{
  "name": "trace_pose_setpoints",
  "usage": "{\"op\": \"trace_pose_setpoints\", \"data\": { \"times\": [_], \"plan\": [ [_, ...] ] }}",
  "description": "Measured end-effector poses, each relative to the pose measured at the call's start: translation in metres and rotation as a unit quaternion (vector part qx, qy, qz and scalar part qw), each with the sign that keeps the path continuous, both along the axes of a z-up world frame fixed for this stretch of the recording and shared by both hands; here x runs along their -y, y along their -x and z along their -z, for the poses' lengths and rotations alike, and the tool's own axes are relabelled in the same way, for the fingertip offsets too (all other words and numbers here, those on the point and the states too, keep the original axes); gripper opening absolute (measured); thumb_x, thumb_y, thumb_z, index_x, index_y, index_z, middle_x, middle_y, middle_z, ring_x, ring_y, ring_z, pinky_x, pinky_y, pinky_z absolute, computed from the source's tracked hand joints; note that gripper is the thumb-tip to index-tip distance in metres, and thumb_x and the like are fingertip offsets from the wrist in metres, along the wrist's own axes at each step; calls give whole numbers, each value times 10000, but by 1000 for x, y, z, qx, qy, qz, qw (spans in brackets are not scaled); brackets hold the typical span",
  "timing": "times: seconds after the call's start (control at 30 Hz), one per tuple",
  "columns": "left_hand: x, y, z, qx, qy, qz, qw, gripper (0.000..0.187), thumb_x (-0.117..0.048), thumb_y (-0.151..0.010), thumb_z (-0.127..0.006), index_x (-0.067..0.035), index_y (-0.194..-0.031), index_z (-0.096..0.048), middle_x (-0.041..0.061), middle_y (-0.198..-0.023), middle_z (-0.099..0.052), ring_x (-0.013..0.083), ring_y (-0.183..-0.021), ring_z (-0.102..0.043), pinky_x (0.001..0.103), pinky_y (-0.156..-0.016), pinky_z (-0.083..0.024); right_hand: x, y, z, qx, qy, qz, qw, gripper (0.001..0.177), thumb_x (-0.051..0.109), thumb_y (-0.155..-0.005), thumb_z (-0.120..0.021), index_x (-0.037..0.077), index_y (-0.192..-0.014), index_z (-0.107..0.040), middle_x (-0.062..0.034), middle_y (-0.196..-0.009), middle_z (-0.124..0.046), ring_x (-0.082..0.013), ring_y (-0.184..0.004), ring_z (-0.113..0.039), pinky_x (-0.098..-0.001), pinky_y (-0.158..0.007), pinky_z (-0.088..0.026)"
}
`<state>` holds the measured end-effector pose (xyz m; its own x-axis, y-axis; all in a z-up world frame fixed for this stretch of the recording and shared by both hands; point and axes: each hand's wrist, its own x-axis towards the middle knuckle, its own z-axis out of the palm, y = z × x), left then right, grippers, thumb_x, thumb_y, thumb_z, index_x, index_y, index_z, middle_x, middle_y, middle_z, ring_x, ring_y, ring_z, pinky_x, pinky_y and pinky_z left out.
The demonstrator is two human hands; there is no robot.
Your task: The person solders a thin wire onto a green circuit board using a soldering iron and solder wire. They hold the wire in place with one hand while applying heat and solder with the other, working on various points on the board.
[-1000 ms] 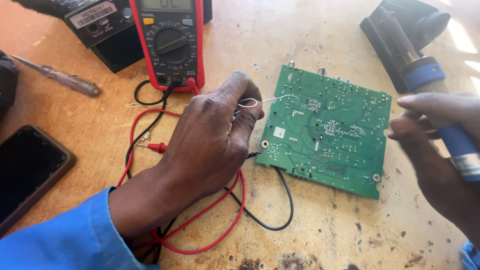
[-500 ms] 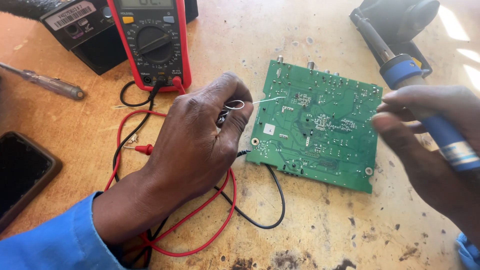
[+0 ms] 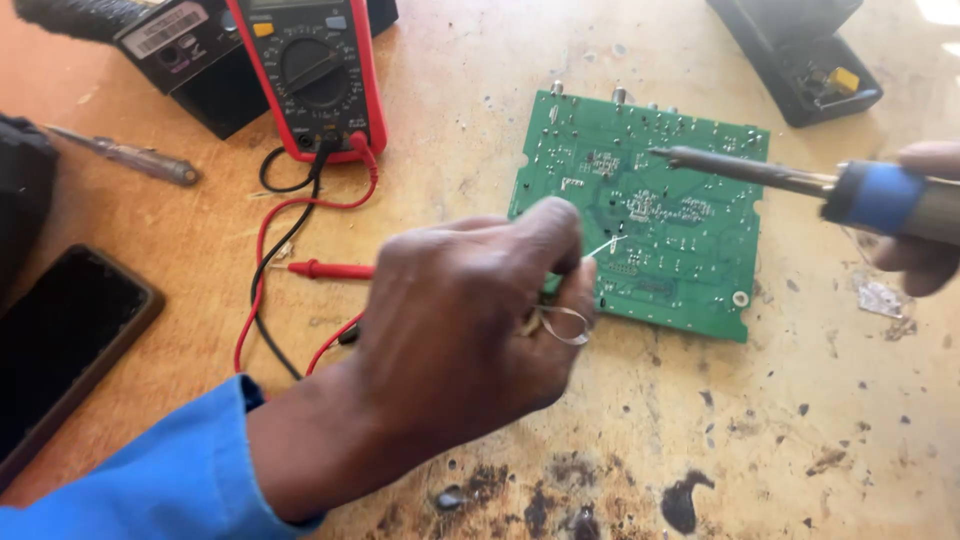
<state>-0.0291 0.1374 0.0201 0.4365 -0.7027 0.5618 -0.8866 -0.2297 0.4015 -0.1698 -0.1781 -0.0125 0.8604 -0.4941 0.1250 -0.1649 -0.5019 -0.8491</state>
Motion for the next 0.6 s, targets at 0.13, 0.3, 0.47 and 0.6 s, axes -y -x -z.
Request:
{"op": "trace_pose_setpoints", "data": {
  "times": [0.13, 0.3, 0.47, 0.6],
  "plan": [
    [17, 17, 17, 20, -14, -17, 1000, 173, -98, -894, -561, -120, -767, -446, 79, -526, -508, 332, -436, -524, 514, -394, -358, 23, -6, 7, -76, -52, 38, 995, 577, 275, -1101, -408, -168, -1450, -529, -421, -947, -643, -461, -664, -594, -447, -626, -470],
    [28, 28, 31, 66, -14, -8, 998, 191, -168, -909, -627, -119, -772, -503, 88, -577, -617, 373, -553, -599, 529, -459, -392, 50, -2, 18, -240, -157, 143, 947, 463, 263, -1115, -542, -153, -1292, -641, -487, -913, -677, -545, -696, -584, -490, -737, -454],
    [28, 27, 38, 84, -12, -9, 996, 231, -163, -924, -643, -123, -750, -496, 65, -575, -596, 333, -541, -576, 498, -472, -391, 33, 45, 29, -204, -119, 91, 967, 490, 257, -1025, -487, -100, -1299, -681, -410, -978, -719, -481, -688, -653, -460, -759, -512],
    [28, 25, 41, 100, 4, -9, 995, 275, -154, -926, -672, -124, -728, -482, 57, -568, -560, 301, -523, -537, 476, -474, -378, 0, 67, 23, -36, 16, -26, 999, 602, 273, -962, -356, -59, -1342, -685, -249, -978, -688, -333, -666, -703, -378, -764, -535]
  ]
}}
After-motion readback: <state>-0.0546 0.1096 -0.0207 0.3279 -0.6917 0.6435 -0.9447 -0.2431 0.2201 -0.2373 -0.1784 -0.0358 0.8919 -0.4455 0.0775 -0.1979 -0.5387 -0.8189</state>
